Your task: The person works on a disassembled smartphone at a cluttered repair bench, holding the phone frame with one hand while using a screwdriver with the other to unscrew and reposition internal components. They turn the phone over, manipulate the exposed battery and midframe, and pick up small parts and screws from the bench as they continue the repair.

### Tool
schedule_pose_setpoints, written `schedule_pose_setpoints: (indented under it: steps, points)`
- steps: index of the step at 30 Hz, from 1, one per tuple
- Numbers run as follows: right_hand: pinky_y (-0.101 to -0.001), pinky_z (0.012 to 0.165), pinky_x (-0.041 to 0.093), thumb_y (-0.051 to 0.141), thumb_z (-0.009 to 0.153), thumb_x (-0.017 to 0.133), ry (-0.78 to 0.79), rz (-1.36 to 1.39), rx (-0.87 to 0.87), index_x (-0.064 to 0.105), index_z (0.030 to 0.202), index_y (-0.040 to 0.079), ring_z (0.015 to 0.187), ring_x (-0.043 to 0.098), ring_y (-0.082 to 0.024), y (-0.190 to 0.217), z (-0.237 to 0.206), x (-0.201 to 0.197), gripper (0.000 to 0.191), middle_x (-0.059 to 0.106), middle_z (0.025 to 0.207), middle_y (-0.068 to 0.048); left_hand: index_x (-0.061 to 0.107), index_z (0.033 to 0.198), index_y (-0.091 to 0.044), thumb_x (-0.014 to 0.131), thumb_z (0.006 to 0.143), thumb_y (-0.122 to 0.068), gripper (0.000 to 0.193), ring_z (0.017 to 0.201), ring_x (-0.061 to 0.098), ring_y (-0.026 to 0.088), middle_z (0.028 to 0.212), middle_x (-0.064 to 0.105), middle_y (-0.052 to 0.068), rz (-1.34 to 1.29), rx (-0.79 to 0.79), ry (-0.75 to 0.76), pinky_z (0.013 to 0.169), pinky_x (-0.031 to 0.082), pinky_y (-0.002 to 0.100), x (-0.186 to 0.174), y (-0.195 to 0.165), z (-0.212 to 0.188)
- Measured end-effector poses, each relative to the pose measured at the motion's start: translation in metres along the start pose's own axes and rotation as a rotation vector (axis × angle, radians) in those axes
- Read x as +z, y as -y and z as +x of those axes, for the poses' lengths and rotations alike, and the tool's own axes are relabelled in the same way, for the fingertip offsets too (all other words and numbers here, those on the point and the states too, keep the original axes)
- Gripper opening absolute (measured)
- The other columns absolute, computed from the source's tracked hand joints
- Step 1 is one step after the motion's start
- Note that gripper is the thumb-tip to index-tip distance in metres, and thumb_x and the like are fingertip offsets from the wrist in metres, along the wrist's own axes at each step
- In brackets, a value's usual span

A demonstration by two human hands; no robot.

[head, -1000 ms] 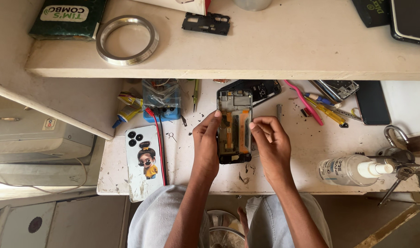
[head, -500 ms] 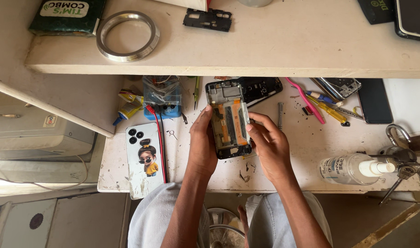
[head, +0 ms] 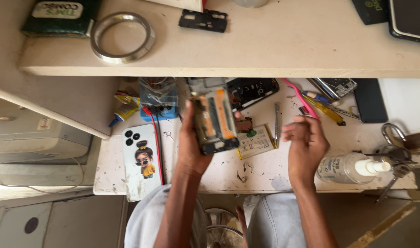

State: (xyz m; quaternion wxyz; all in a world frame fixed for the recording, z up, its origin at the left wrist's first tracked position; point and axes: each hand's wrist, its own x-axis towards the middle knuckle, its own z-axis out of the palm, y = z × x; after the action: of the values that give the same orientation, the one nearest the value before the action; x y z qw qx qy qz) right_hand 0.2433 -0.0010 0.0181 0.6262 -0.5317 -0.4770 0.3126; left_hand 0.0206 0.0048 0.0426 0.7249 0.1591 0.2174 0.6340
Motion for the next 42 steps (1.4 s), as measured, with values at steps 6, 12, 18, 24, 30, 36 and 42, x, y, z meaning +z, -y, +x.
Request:
schedule_pose_setpoints:
  steps: [6, 12, 18, 24, 30, 36, 42]
  points:
    - [-0.0303, 0.064, 0.052, -0.002, 0.100, 0.065, -0.106, -0.519, -0.246, 0.065, 0.104, -0.001, 0.071, 0.062, -0.013, -0.024, 0.001, -0.002, 0.005, 0.069, 0.085, -0.010, 0.051, 0.145, 0.002, 0.036, 0.111, -0.050, 0.064, 0.110, 0.070, 0.037, 0.131, 0.065, 0.020, -0.133, 0.067, 0.043, 0.094, 0.060, 0.049, 0.000, -0.009, -0.004]
    - [-0.0434, 0.064, 0.050, 0.009, 0.088, 0.081, 0.042, -0.815, -0.240, 0.061, 0.089, 0.000, 0.069, 0.061, -0.026, -0.032, 0.004, 0.004, 0.023, 0.063, 0.078, -0.012, 0.049, 0.147, 0.001, 0.036, 0.111, -0.050, 0.063, 0.113, 0.068, 0.040, 0.136, 0.063, 0.020, -0.218, 0.104, 0.036, 0.093, 0.058, 0.051, -0.003, -0.014, -0.004]
    - [-0.0457, 0.069, 0.050, 0.008, 0.097, 0.075, 0.021, -0.827, -0.312, 0.059, 0.097, -0.001, 0.084, 0.061, -0.031, -0.027, 0.001, 0.012, 0.018, 0.063, 0.092, -0.017, 0.047, 0.151, -0.003, 0.036, 0.109, -0.049, 0.063, 0.116, 0.067, 0.040, 0.144, 0.059, 0.020, -0.280, 0.136, 0.022, 0.096, 0.056, 0.051, -0.008, -0.029, -0.008]
    - [-0.0496, 0.093, 0.049, 0.016, 0.094, 0.079, 0.168, -0.753, -0.570, 0.063, 0.114, 0.001, 0.107, 0.060, -0.035, -0.015, -0.015, 0.048, 0.029, 0.066, 0.111, -0.017, 0.046, 0.151, -0.005, 0.036, 0.108, -0.051, 0.064, 0.115, 0.066, 0.039, 0.144, 0.059, 0.019, -0.204, 0.148, -0.038, 0.096, 0.056, 0.051, -0.010, -0.040, -0.011]
    - [-0.0535, 0.093, 0.038, 0.025, 0.080, 0.085, 0.291, -0.925, -0.442, 0.064, 0.122, 0.004, 0.116, 0.055, -0.034, -0.005, -0.025, 0.066, 0.051, 0.067, 0.123, -0.011, 0.048, 0.149, -0.004, 0.037, 0.108, -0.048, 0.061, 0.111, 0.069, 0.039, 0.140, 0.061, 0.020, -0.169, 0.140, -0.070, 0.092, 0.058, 0.050, -0.008, -0.035, -0.009]
    - [-0.0544, 0.093, 0.037, 0.023, 0.075, 0.086, 0.336, -0.908, -0.400, 0.065, 0.118, 0.006, 0.116, 0.054, -0.034, -0.003, -0.024, 0.064, 0.051, 0.065, 0.118, -0.011, 0.050, 0.148, -0.004, 0.037, 0.108, -0.049, 0.061, 0.110, 0.070, 0.038, 0.136, 0.064, 0.020, -0.174, 0.134, -0.043, 0.087, 0.060, 0.049, -0.007, -0.033, -0.008]
    - [-0.0559, 0.093, 0.039, 0.025, 0.078, 0.084, 0.337, -0.752, -0.560, 0.064, 0.118, 0.002, 0.111, 0.059, -0.029, -0.022, -0.018, 0.055, 0.050, 0.066, 0.114, -0.013, 0.050, 0.148, -0.003, 0.036, 0.108, -0.049, 0.063, 0.111, 0.070, 0.038, 0.136, 0.064, 0.021, -0.151, 0.126, -0.060, 0.085, 0.061, 0.049, -0.008, -0.032, -0.008]
